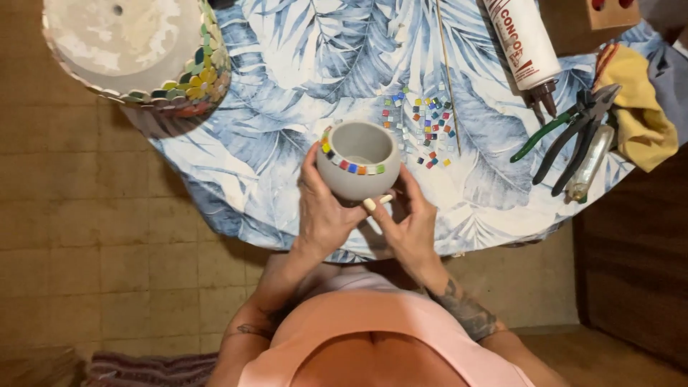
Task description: Applying small colorful mosaic tiles to the rim of a ceramic pot using adhesive.
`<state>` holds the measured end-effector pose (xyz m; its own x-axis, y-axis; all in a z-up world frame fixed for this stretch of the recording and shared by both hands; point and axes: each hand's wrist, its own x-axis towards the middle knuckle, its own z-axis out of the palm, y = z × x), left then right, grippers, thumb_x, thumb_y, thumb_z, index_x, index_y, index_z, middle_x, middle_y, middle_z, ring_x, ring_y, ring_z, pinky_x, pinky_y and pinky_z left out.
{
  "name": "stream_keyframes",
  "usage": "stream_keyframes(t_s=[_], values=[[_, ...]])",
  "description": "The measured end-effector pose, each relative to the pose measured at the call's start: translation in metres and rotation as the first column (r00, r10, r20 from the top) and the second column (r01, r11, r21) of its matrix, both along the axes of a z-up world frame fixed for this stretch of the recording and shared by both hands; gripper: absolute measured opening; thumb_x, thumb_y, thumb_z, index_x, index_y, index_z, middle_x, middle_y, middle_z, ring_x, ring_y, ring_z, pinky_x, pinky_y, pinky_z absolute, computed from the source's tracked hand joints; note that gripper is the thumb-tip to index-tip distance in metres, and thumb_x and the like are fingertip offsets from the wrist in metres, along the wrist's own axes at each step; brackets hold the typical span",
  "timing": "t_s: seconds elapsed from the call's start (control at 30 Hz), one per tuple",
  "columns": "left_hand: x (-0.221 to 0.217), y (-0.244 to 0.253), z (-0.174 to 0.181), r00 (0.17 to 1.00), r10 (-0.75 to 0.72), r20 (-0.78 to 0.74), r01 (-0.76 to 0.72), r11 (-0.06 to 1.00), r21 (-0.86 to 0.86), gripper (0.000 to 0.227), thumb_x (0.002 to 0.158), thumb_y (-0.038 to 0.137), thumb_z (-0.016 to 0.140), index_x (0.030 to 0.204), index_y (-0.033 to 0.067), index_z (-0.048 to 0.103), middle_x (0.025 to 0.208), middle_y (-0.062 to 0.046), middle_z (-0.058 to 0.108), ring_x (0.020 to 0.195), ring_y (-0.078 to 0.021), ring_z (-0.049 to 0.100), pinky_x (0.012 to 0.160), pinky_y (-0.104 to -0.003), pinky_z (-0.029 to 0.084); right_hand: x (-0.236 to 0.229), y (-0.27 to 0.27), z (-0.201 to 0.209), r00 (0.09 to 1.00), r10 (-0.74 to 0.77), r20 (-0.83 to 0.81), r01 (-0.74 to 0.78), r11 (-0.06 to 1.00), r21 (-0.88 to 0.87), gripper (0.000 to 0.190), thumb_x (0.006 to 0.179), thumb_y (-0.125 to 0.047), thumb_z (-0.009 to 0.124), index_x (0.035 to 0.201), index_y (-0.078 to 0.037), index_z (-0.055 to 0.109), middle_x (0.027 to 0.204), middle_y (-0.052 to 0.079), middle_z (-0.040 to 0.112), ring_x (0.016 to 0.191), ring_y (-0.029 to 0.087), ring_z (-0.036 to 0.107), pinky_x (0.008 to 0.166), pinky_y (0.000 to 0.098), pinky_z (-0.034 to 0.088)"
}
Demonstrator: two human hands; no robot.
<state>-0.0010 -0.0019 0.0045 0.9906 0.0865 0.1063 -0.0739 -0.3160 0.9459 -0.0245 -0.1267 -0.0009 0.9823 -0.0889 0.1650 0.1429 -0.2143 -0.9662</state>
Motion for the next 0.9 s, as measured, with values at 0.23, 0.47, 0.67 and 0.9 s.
stream_keyframes(t_s=[0.23, 0.47, 0.67, 0.9], values=[[-0.015, -0.003, 0.004, 0.997, -0.048, 0.064, 0.044, 0.997, 0.059, 0.101, 0.052, 0.023, 0.078, 0.125, -0.0052, 0.015, 0.120, -0.035, 0.034, 0.111, -0.0506, 0.033, 0.098, -0.052, 0.023, 0.006, -0.020, -0.014, 0.998, -0.023, -0.058, 0.022, 1.000, -0.022, 0.063, 0.064, -0.010, 0.074, 0.118, 0.003, 0.045, 0.106, 0.021, 0.054, 0.098, 0.030, 0.054, 0.083, 0.0412, 0.046], [-0.034, 0.003, 0.008, 0.956, -0.244, 0.163, 0.251, 0.968, -0.018, 0.099, 0.060, 0.014, 0.073, 0.130, -0.0069, 0.006, 0.133, -0.033, 0.016, 0.123, -0.0491, 0.016, 0.102, -0.051, 0.014, 0.006, -0.037, -0.031, 0.960, -0.148, -0.239, 0.248, 0.848, 0.469, 0.046, 0.067, -0.001, 0.067, 0.110, 0.002, 0.051, 0.097, 0.014, 0.057, 0.088, 0.023, 0.059, 0.077, 0.0378, 0.052], [-0.043, 0.012, -0.004, 0.881, -0.418, 0.223, 0.417, 0.907, 0.056, 0.103, 0.063, 0.016, 0.072, 0.134, -0.0037, -0.002, 0.140, -0.027, 0.000, 0.128, -0.0460, 0.003, 0.102, -0.052, 0.003, 0.006, -0.051, -0.050, 0.951, -0.137, -0.277, 0.279, 0.762, 0.584, 0.031, 0.075, -0.003, 0.059, 0.105, 0.003, 0.054, 0.096, 0.016, 0.060, 0.086, 0.028, 0.061, 0.076, 0.0438, 0.052], [-0.050, 0.016, -0.014, 0.822, -0.518, 0.239, 0.497, 0.856, 0.143, 0.105, 0.066, 0.024, 0.071, 0.132, -0.0065, -0.005, 0.138, -0.028, 0.006, 0.128, -0.0436, -0.003, 0.100, -0.052, -0.008, 0.012, -0.054, -0.038, 0.965, -0.069, -0.251, 0.217, 0.747, 0.628, 0.032, 0.080, -0.008, 0.056, 0.110, 0.003, 0.052, 0.100, 0.019, 0.059, 0.092, 0.030, 0.059, 0.080, 0.0465, 0.048]])
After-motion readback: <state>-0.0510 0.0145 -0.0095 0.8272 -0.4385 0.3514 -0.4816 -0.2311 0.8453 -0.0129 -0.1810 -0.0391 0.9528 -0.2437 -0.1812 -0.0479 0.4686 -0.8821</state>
